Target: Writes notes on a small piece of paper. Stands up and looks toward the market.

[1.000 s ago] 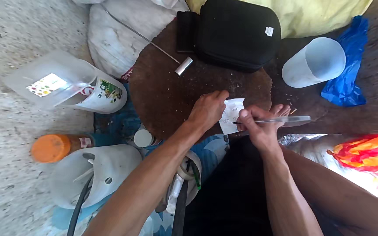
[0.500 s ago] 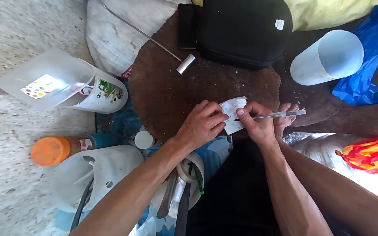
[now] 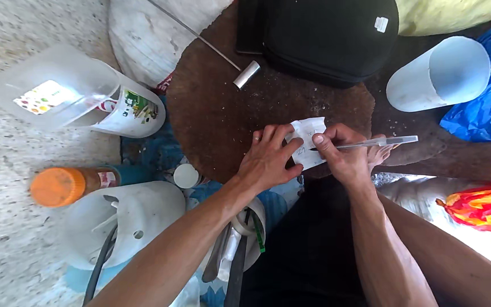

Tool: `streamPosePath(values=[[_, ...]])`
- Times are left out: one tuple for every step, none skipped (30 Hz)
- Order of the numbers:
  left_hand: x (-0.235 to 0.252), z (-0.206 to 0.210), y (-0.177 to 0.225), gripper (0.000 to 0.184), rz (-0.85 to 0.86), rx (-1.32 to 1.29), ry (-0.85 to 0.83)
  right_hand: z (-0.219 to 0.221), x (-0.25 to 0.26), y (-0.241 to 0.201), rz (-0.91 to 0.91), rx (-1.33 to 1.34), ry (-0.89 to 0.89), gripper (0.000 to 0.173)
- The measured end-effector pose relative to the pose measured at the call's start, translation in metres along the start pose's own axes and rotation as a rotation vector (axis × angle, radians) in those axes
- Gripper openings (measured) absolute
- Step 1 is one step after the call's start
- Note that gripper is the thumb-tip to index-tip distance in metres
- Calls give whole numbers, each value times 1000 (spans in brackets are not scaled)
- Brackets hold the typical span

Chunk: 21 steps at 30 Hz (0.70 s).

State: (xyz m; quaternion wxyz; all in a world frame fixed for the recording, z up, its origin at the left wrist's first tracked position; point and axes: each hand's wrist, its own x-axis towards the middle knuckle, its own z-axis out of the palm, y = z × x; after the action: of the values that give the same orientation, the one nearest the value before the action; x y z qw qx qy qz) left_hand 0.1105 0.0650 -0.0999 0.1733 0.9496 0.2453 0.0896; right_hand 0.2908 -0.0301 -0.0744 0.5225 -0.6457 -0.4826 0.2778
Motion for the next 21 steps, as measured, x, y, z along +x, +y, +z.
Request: streamPosePath(values=[[0, 0, 1, 51, -12, 7, -2, 0, 1, -2, -17, -23, -22, 23], [1, -1, 2, 50, -24, 13, -4, 1, 2, -3, -38, -47, -46, 23], [1, -1, 3, 50, -37, 15, -8, 2, 2, -4, -49, -59, -70, 23], [1, -1, 2, 50, -48, 19, -9, 3, 2, -3, -49, -64, -85, 23], [1, 0, 2, 50, -49, 23, -7, 4, 1, -1, -38, -75, -88, 24], [0, 1, 2, 50, -48, 21, -6, 4, 0, 2, -23, -91, -86, 25], [1, 1, 1, 50, -46, 17, -2, 4, -1, 5, -12, -113, -77, 26], [2, 2, 1, 51, -44, 14, -1, 3, -1, 8, -4, -135, -70, 28], [2, 1, 2, 51, -43, 10, -3, 3, -2, 11, -3, -145, -62, 29], [1, 1, 2, 51, -41, 5, 0, 4, -2, 12, -9, -149, -54, 30], [1, 0, 2, 51, -38, -1, 7, 5, -2, 12, -16, -153, -45, 30], [1, -1, 2, 51, -34, -5, 12, 6, -2, 12, -20, -167, -34, 32], [1, -1, 2, 50, -30, -11, 13, 7, -3, 12, -21, -187, -18, 33], [1, -2, 3, 50, -26, -18, 19, 9, -4, 11, -22, -213, -9, 35], [2, -3, 2, 50, -22, -19, 21, 10, -3, 11, -24, -235, -6, 36], [1, -3, 2, 49, -20, -23, 17, 11, -4, 11, -26, -239, -9, 37], [1, -4, 2, 49, -19, -27, 16, 11, -5, 11, -26, -241, -20, 37], [2, -4, 2, 49, -20, -29, 15, 12, -5, 11, -28, -247, -29, 36], [1, -4, 2, 50, -23, -33, 11, 11, -5, 10, -24, -260, -40, 36], [1, -4, 1, 50, -26, -34, 2, 11, -5, 10, -20, -274, -47, 36], [1, -3, 0, 50, -28, -35, -6, 12, -5, 9, -17, -286, -48, 36]])
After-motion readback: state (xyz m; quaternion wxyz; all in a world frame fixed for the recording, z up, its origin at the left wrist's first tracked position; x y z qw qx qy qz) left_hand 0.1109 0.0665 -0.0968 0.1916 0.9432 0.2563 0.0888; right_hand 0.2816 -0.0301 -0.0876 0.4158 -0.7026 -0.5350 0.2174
